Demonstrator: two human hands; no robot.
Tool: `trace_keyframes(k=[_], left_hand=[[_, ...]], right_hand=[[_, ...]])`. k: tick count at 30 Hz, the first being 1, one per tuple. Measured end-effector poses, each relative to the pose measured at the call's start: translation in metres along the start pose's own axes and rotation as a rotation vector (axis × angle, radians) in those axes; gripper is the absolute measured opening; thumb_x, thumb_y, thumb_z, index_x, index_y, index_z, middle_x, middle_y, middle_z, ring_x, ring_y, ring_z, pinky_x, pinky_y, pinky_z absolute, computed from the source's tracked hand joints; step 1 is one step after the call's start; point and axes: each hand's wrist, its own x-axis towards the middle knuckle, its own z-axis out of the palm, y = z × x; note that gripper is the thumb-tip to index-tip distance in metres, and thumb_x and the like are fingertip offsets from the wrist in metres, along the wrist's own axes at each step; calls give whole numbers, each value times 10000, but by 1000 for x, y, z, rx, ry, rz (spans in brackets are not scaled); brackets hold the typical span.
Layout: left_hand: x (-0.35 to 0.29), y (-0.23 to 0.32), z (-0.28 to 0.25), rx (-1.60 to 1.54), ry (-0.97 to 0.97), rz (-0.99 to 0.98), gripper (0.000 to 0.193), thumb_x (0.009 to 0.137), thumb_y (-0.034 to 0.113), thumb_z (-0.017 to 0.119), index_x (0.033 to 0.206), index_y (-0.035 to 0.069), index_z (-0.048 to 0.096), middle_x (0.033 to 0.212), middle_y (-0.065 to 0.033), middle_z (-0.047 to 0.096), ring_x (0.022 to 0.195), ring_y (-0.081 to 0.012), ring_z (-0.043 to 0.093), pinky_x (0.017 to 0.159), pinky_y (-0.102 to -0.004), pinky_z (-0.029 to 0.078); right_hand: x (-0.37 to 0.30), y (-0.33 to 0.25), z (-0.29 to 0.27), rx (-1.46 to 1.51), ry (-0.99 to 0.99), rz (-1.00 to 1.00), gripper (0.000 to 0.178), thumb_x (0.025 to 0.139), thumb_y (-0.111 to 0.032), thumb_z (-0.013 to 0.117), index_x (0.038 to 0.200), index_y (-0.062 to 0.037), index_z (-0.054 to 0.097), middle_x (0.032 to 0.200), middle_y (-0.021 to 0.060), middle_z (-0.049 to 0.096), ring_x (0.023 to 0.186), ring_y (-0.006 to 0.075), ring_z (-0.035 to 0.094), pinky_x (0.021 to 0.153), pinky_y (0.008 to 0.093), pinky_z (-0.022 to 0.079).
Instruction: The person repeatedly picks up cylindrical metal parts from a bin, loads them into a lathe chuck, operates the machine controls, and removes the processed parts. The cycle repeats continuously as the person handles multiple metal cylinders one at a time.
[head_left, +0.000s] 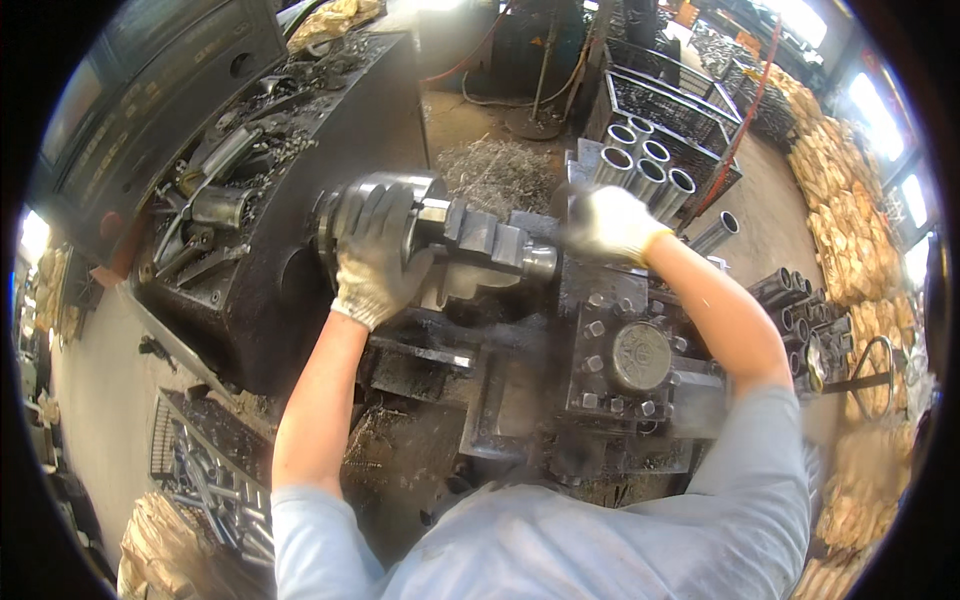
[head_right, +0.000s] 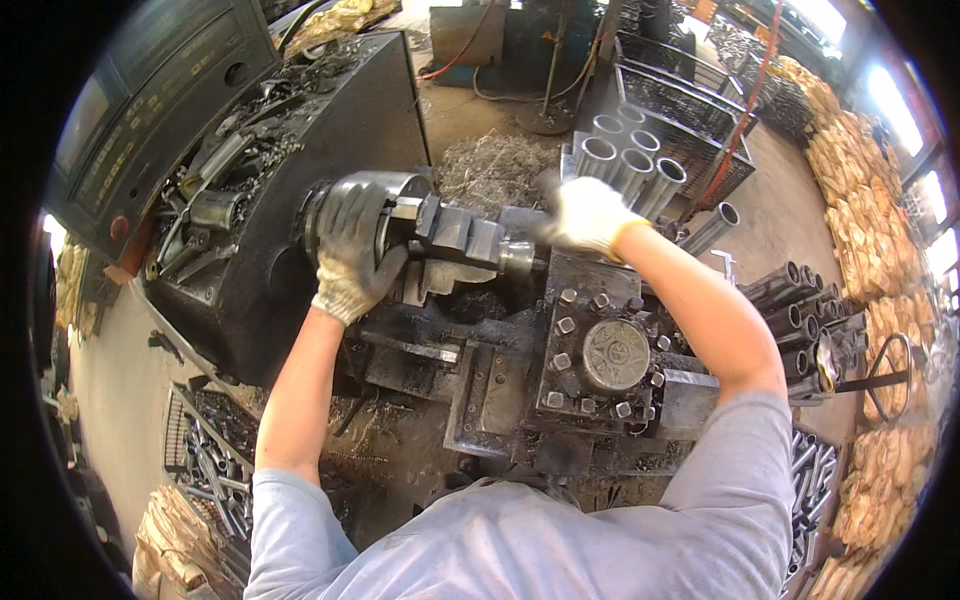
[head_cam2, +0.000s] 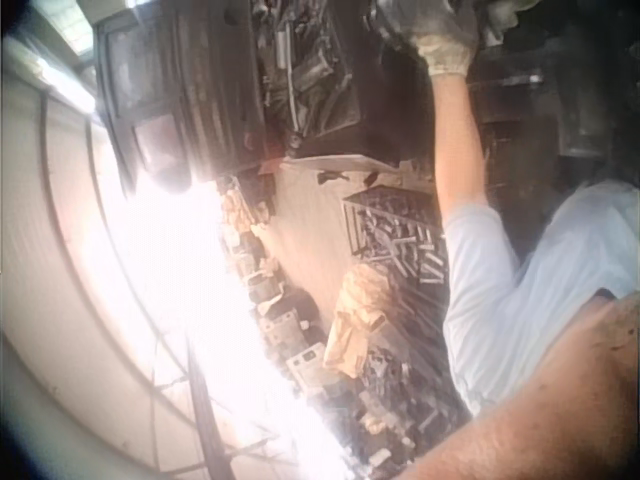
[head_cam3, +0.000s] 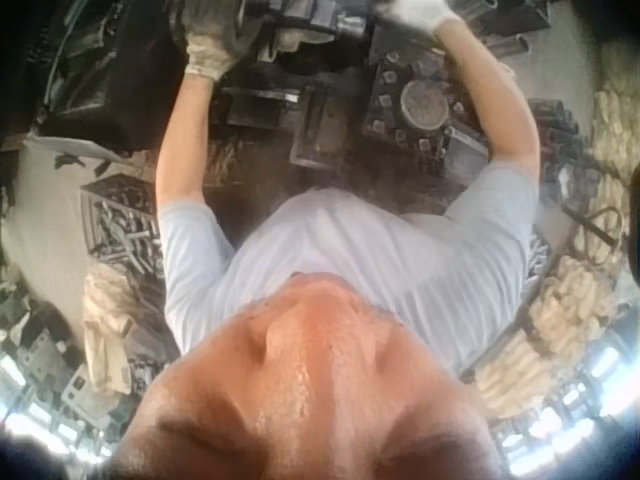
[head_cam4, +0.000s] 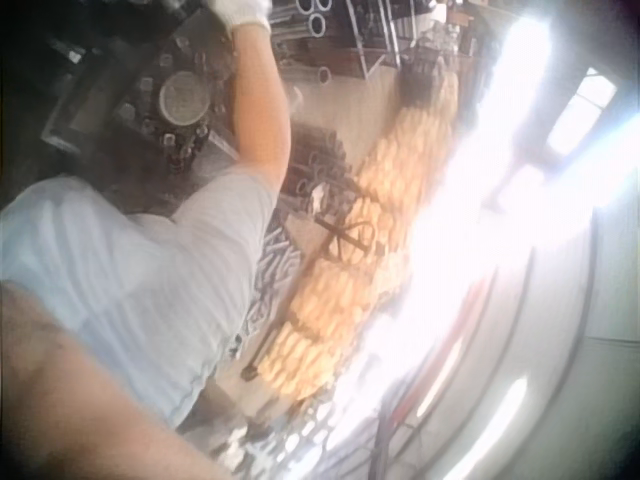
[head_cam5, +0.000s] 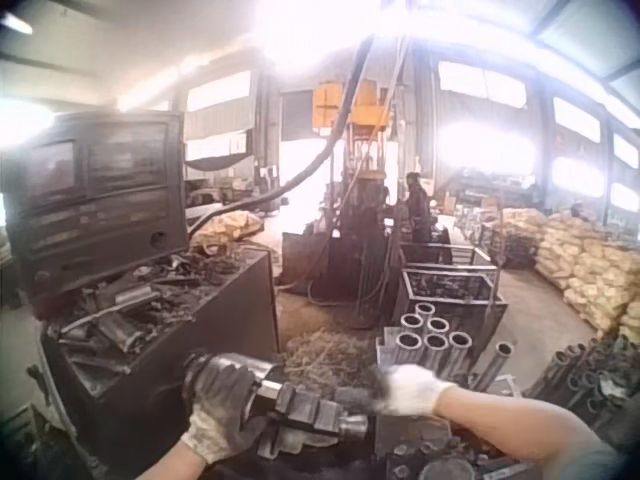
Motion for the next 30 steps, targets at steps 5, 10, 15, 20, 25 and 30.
trace_keyframes(k=[5,10,15,20,25,30], left_hand=[[-7,20,2,-97,44,-46,889,787,317,867,1531,-15,510,1538,-273,552,1475,-471,478,1305,-578,269],[6,91,2,-388,97,38,746,856,185,836,1509,-23,542,1502,-259,586,1473,-482,490,1208,-560,455],[60,186,-17,-696,64,-152,908,810,159,921,1565,-3,442,1556,-273,528,1408,-366,587,1012,-390,618],[47,155,-52,-810,170,-319,490,899,113,857,1329,21,640,1078,-135,769,1013,-249,769,926,-372,631],[-24,117,-27,-960,151,-504,301,890,222,853,1111,60,728,1013,-129,788,956,-276,783,836,-398,619],[-35,149,-21,-585,9,-570,299,880,266,870,1061,70,735,973,-161,791,889,-304,788,807,-414,629]], right_hand=[[-29,100,-48,-246,438,545,584,932,-438,730,1377,-62,684,1177,272,767,1120,406,750,977,467,594],[-57,94,-38,-112,455,383,379,912,-359,699,1129,-58,778,1024,278,760,1001,426,751,907,496,586],[-127,-32,-82,-321,583,-94,316,919,-324,803,1065,-46,762,822,187,754,699,344,752,646,402,593],[-119,-74,-98,294,471,-807,457,869,21,756,1324,1,723,955,124,786,814,241,785,761,348,626],[-35,-67,-40,-212,5,-159,780,823,-374,813,1438,41,573,1127,267,774,1036,345,776,930,420,612],[44,-15,34,-63,-426,-292,531,810,-390,823,1135,19,733,1034,248,785,945,350,770,820,443,609]])
